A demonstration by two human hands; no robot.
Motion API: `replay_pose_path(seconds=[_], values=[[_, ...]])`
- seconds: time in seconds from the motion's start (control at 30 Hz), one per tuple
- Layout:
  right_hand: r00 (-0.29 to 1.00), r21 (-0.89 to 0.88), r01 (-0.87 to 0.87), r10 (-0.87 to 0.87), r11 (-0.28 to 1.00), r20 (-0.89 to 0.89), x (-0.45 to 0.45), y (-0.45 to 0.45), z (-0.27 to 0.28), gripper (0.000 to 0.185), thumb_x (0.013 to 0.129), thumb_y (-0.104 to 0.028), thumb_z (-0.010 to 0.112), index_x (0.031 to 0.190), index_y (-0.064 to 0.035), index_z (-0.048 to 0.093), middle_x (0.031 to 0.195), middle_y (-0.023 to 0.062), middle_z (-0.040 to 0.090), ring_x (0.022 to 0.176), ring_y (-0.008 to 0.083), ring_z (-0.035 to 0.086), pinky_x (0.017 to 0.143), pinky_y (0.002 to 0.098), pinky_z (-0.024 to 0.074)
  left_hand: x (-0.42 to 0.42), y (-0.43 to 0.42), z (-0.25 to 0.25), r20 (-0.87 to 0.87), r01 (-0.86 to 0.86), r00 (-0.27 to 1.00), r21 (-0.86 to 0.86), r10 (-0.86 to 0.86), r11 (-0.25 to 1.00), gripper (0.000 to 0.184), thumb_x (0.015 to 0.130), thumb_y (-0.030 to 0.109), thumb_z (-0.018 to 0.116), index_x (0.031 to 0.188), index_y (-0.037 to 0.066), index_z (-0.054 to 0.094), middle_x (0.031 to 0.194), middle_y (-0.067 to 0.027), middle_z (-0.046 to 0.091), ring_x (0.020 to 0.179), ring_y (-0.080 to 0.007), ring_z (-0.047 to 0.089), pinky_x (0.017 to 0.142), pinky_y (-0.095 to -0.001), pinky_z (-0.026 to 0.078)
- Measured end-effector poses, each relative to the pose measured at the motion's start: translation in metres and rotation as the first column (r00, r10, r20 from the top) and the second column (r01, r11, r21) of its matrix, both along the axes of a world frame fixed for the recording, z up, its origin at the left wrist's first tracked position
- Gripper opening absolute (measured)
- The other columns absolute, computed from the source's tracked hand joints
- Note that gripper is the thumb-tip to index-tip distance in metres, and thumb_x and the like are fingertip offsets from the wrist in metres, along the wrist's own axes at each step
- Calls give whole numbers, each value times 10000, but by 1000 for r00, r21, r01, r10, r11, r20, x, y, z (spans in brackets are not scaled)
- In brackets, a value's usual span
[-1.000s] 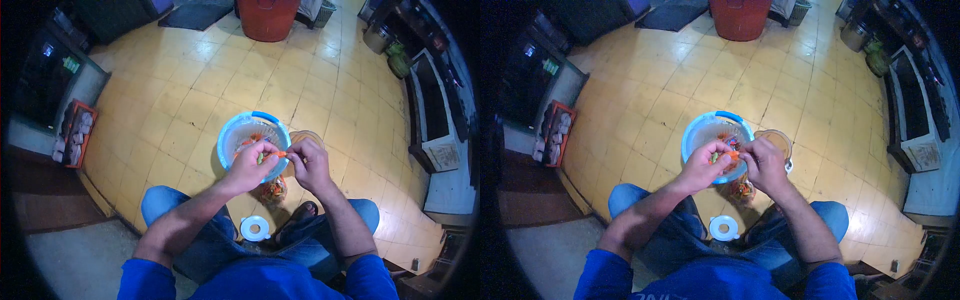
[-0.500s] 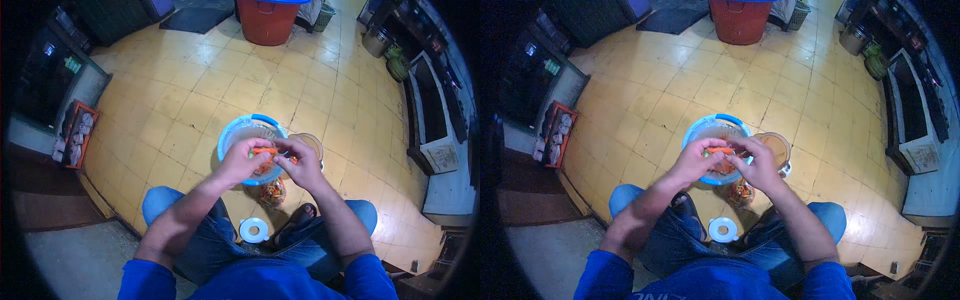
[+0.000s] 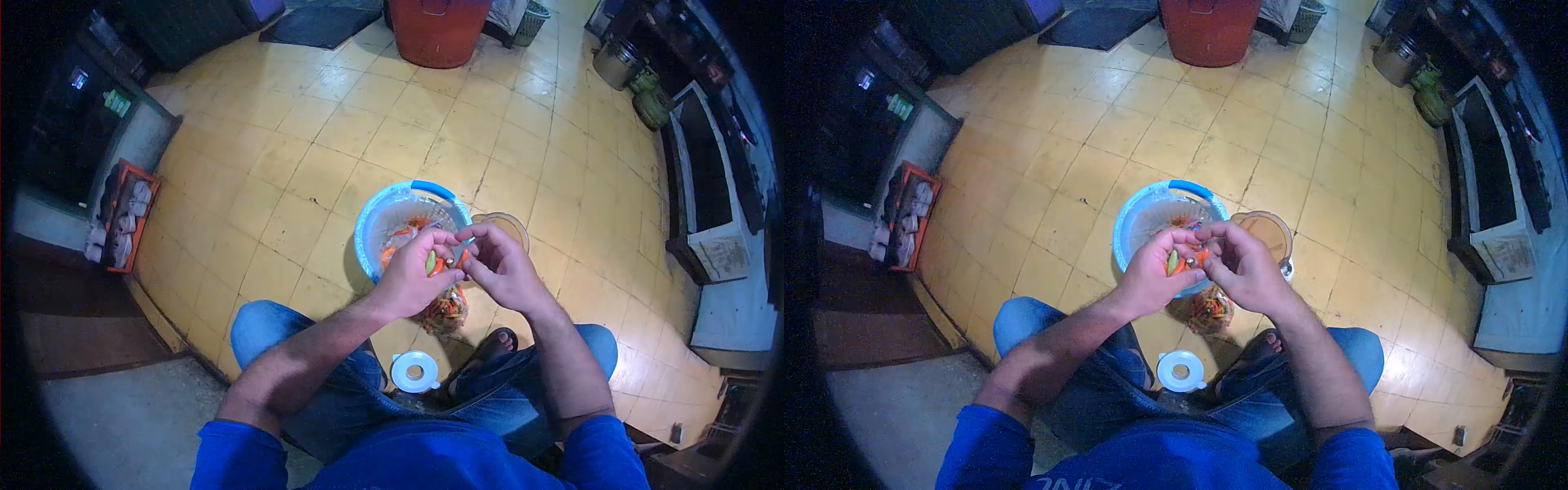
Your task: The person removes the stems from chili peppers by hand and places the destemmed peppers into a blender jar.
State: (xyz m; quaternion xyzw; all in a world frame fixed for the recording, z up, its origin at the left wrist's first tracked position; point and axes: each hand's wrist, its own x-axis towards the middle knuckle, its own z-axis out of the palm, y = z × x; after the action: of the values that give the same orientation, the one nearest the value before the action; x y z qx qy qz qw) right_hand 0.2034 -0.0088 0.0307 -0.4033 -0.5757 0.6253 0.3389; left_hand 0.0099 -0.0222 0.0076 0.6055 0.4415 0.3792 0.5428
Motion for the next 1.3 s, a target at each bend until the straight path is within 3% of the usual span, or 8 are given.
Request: replay_pose_path(seconds=[0.2,0.27,0.4,0.6,0.67,0.8,1.13,1.3], values=[[960,131,194,-215,972,181,28,13,13,185,888,2,584,1066,-14,628,941,93,651,876,130,640,769,273,524,-1,4,-12,77,-17,997,114,8,993,596,780,55,754,1298,28,462,924,-39,588,944,-133,586,892,-312,470],[792,553,-62,-296,831,534,36,17,21,215,875,-45,626,1087,-23,650,984,131,674,848,176,668,766,298,537,-2,4,-7,22,-19,1000,135,16,991,646,767,45,757,1329,24,440,926,-41,592,924,-133,588,883,-313,470],[946,304,-54,-48,951,320,6,-4,12,217,842,-93,684,1050,-32,676,896,96,683,792,205,674,731,312,536,1,1,-3,-20,14,1000,100,-12,995,670,765,38,753,1350,21,428,929,-44,593,918,-139,594,889,-323,473],[939,239,-1,-81,971,333,-7,6,-8,141,848,-67,668,981,-20,668,865,104,679,784,143,660,703,291,523,-2,6,-4,-91,-23,995,174,39,985,644,808,68,721,1368,19,406,957,-52,585,859,-121,596,783,-286,502],[974,202,185,-207,962,95,-4,16,-17,145,861,-79,655,994,-22,669,905,105,682,796,140,660,722,281,525,-5,12,8,154,-169,957,-395,247,903,551,890,146,665,1365,40,405,924,-36,564,791,-102,577,612,-246,493],[926,479,66,-232,876,296,-5,11,-7,181,882,-133,667,1040,-45,667,894,87,682,785,136,659,723,277,530,-20,18,3,488,-33,786,-581,381,813,392,1015,214,474,1375,83,393,965,-34,548,723,-100,538,475,-242,428],[892,199,137,-208,970,402,-41,-21,-16,223,884,-229,670,967,-23,644,704,134,672,639,233,689,586,375,524,1,4,-11,408,-144,858,-392,312,908,407,1017,132,424,1411,132,325,1100,-49,492,863,-113,545,700,-259,462],[792,409,53,-288,911,538,-26,-8,-4,106,892,-123,608,927,-24,625,743,211,648,685,370,667,594,423,524,0,2,4,312,-85,916,-459,250,885,318,993,118,487,1304,77,435,1128,-67,550,923,-88,543,765,-269,479]])
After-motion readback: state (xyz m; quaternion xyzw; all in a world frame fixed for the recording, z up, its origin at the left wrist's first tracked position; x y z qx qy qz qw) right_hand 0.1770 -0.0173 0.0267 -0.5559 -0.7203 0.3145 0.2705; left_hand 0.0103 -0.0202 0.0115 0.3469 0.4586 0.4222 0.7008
